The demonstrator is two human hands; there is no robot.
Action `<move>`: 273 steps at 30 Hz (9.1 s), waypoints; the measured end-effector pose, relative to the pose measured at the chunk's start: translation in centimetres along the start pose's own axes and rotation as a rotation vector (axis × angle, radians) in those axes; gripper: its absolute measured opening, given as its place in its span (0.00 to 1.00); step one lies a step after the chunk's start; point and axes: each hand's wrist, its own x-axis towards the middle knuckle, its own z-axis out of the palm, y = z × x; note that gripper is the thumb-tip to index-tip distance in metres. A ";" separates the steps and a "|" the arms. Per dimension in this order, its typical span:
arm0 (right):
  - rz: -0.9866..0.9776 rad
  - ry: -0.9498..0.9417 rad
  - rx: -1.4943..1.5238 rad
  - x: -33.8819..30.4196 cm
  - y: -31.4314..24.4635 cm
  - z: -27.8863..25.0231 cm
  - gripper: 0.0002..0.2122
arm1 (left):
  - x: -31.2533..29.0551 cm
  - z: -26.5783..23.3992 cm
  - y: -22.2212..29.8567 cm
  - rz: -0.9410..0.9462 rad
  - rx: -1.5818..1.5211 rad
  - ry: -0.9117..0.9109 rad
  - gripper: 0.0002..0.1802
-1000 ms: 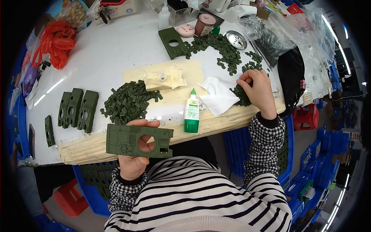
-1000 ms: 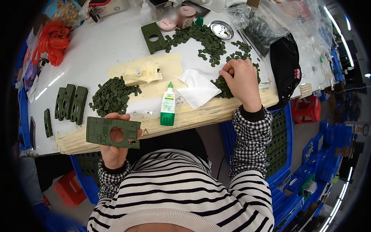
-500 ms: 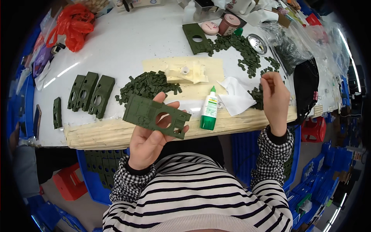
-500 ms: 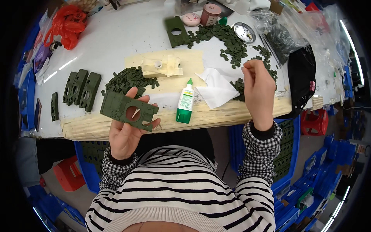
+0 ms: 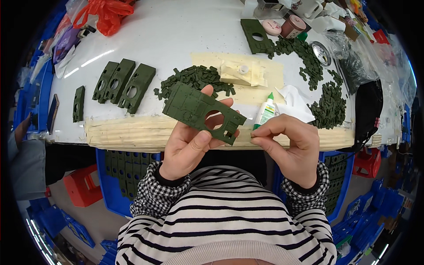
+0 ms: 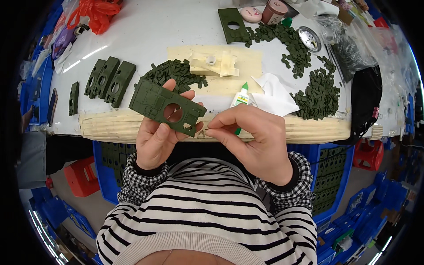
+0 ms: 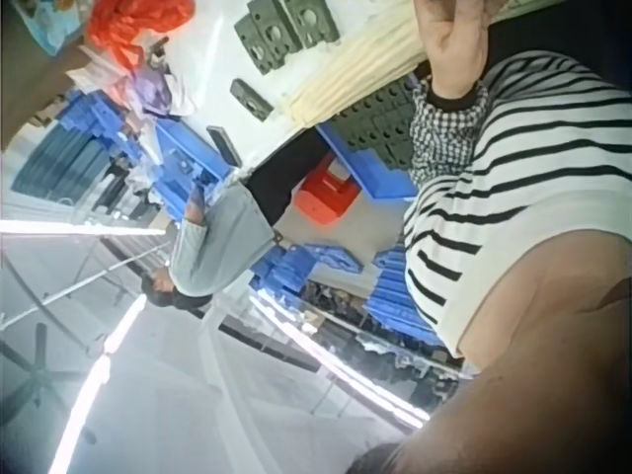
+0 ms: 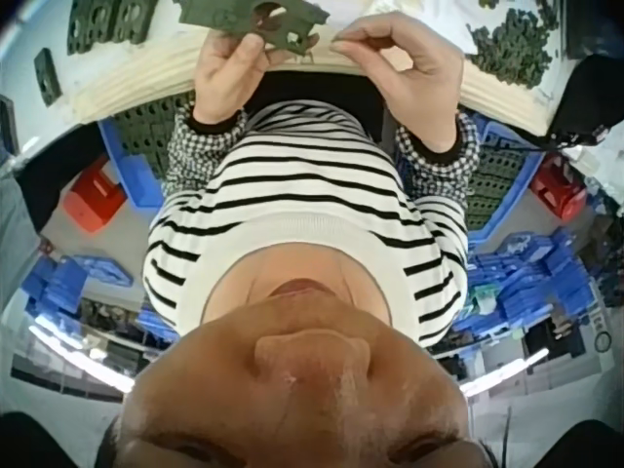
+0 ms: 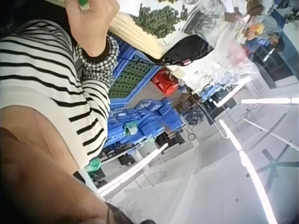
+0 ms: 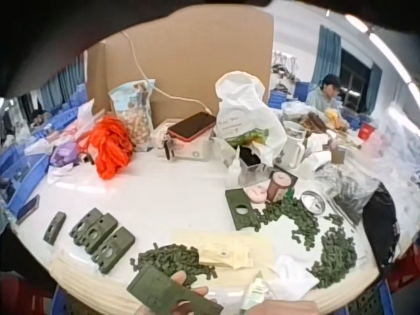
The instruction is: Applying glue and attaching small components to green plastic toy bodies at a factory workstation.
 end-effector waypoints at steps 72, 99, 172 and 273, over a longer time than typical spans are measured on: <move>-0.219 0.084 -0.252 1.2 1.8 3.9 0.08 | -0.3 -0.1 -1.2 0.062 -0.059 0.060 0.35; -0.289 0.148 -0.267 -0.3 1.9 3.7 0.17 | -0.2 0.0 -0.8 0.076 -0.095 -0.002 0.36; 0.094 0.203 0.179 -1.5 1.3 2.3 0.05 | 11.4 -8.0 7.7 0.204 2.282 0.403 0.23; 0.166 0.157 0.173 0.7 2.9 0.5 0.04 | 0.3 0.9 0.2 0.510 1.229 0.162 0.30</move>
